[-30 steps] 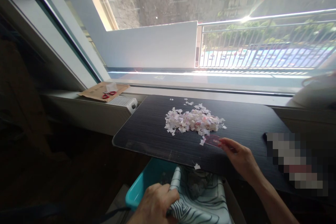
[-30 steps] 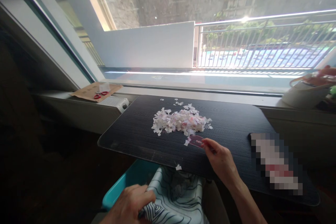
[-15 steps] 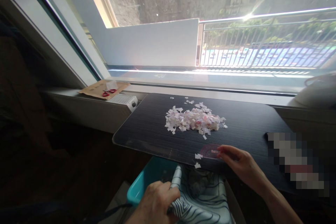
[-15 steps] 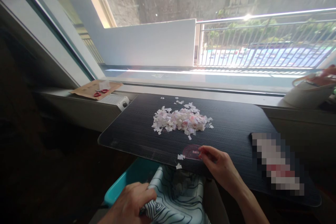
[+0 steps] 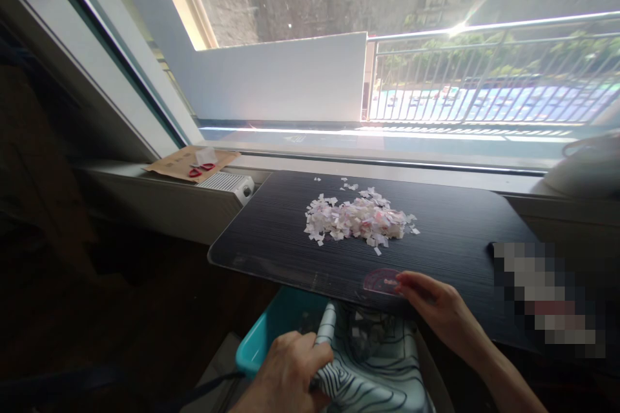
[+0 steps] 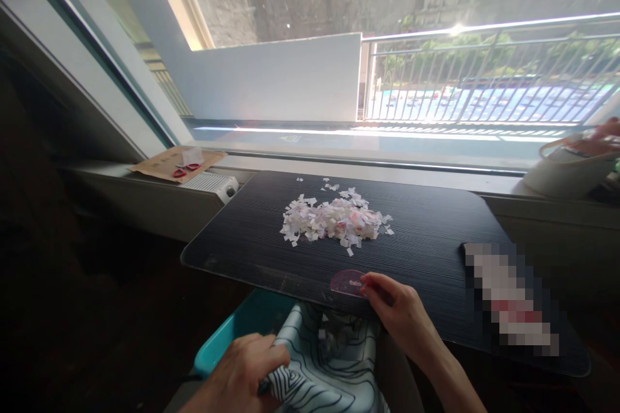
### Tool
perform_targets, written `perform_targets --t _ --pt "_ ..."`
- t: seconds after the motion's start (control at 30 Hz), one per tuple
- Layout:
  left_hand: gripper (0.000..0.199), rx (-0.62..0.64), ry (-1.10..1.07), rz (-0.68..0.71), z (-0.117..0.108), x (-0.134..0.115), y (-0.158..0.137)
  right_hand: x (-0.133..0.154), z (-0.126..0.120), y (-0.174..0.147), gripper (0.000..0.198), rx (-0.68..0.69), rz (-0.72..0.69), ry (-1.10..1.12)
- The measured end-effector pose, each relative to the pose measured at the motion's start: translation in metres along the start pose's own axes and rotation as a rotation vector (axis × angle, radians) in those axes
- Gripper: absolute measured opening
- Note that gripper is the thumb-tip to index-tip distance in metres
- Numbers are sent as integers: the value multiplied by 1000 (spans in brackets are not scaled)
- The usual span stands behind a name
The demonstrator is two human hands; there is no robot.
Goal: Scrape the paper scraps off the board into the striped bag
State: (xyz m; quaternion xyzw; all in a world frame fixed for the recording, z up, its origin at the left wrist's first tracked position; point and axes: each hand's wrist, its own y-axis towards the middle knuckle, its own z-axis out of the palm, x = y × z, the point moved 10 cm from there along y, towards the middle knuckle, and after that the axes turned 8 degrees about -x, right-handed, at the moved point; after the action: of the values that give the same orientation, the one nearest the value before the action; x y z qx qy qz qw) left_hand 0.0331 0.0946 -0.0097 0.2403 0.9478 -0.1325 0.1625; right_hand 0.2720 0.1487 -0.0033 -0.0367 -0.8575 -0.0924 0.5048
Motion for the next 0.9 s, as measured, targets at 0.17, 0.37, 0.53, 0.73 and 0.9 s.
perform_targets --t 0.17,0.37,0.53,0.73,0.9 --pt "15 8 -8 -28 0 2 0 3 9 -2 27 78 -20 -32" --pt "17 -7 9 -14 2 5 0 -10 -24 18 33 -172 40 86" --pt "15 -2 86 78 23 12 8 -24 -41 44 35 -316 36 48" --pt "18 -15 108 110 30 16 10 -23 -29 40 29 -190 9 -64" --pt "18 1 69 21 19 16 8 -19 -27 35 31 -167 12 -53"
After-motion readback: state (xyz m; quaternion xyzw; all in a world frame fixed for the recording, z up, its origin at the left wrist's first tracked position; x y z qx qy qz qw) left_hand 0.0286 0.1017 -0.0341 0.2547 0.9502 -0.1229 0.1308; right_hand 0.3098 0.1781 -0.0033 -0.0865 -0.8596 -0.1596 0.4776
